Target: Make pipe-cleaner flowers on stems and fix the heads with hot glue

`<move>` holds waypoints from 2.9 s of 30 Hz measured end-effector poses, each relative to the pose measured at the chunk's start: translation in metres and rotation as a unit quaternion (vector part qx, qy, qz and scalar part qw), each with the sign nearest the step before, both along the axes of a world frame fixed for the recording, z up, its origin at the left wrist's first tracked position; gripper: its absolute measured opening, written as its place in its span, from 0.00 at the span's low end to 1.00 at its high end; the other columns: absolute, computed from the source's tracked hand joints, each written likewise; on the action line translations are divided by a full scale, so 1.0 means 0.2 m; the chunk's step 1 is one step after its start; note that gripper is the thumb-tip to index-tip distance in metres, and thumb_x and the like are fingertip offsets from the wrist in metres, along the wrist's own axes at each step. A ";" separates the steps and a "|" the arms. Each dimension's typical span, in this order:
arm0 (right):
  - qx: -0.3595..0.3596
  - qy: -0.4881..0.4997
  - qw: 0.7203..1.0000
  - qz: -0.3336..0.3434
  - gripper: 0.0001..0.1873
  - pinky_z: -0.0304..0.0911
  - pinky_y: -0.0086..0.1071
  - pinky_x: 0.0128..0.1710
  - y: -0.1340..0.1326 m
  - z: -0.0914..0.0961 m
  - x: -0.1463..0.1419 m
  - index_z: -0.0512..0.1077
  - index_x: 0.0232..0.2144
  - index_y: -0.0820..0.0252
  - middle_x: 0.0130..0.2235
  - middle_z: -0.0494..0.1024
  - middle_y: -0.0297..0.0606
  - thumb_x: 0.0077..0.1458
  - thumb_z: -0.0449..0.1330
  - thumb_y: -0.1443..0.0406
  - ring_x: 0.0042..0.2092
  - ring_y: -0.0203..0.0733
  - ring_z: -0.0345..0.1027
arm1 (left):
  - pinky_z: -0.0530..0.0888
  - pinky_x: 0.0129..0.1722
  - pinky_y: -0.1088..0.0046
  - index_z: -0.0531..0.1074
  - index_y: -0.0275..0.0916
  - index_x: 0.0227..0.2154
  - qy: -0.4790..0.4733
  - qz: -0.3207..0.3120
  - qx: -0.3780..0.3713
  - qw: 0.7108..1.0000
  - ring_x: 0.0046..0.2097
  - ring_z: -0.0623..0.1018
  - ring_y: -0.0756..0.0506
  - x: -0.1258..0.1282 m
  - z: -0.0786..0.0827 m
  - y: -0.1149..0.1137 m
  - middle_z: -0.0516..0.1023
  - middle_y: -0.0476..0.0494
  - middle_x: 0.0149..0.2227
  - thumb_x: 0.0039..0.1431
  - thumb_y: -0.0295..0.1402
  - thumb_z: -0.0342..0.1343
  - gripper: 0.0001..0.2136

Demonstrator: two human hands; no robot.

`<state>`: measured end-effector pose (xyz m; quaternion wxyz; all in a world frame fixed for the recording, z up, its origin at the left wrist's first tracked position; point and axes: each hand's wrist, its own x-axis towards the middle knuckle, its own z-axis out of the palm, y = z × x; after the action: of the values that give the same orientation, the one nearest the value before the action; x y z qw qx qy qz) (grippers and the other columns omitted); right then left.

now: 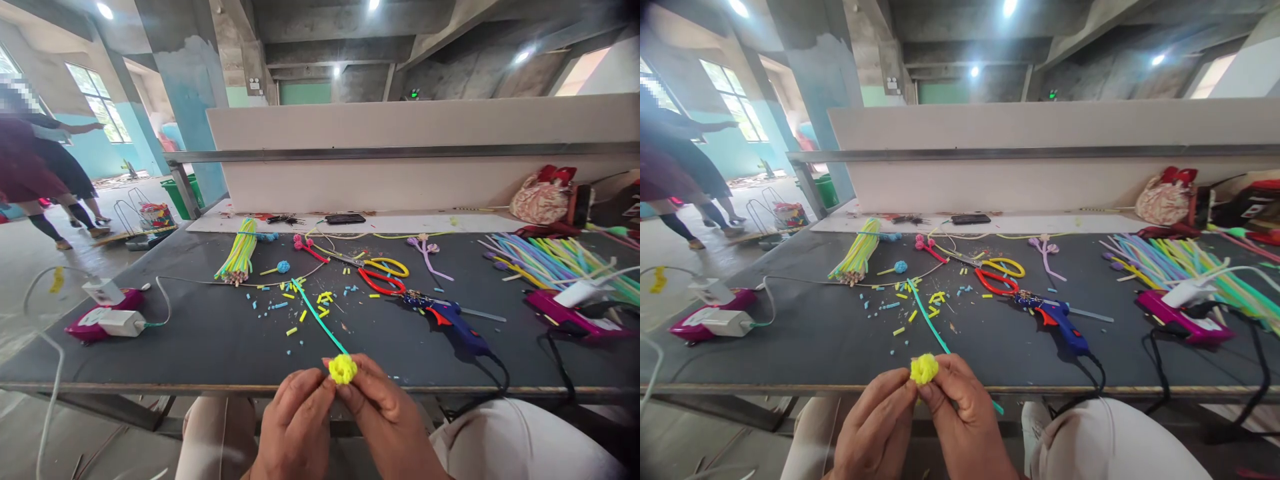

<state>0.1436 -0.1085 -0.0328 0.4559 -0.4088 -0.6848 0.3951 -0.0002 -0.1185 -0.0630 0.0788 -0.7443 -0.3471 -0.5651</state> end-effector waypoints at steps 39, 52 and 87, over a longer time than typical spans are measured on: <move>0.151 -0.218 0.955 0.129 0.13 0.63 0.30 0.35 -0.02 -0.04 0.05 0.66 0.35 0.56 0.32 0.72 0.37 0.65 0.42 0.65 0.34 0.39 0.66 | 0.72 0.30 0.77 0.67 0.40 0.33 -0.103 -0.142 -0.214 0.961 0.32 0.73 0.51 -0.15 0.11 -0.08 0.71 0.48 0.30 0.52 0.17 0.52 0.11; 0.171 -0.233 0.943 0.164 0.16 0.60 0.30 0.31 0.00 -0.07 0.08 0.67 0.34 0.57 0.31 0.71 0.36 0.65 0.41 0.63 0.31 0.37 0.63 | 0.65 0.27 0.81 0.72 0.36 0.26 -0.366 -0.198 -0.517 0.748 0.28 0.68 0.54 -0.13 0.14 -0.11 0.72 0.50 0.26 0.49 0.35 0.63 0.08; 0.263 -0.258 0.917 0.153 0.27 0.52 0.29 0.22 0.02 -0.05 0.09 0.66 0.24 0.59 0.22 0.69 0.35 0.66 0.35 0.57 0.23 0.36 0.59 | 0.65 0.26 0.81 0.70 0.34 0.26 -0.412 -0.363 -0.652 0.524 0.24 0.71 0.56 -0.14 0.17 -0.04 0.74 0.52 0.23 0.37 0.35 0.71 0.17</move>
<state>0.1616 -0.1055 -0.0436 0.2883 -0.2516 -0.9121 0.1468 -0.0274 -0.1262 -0.0293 -0.7919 -0.3344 -0.3123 -0.4045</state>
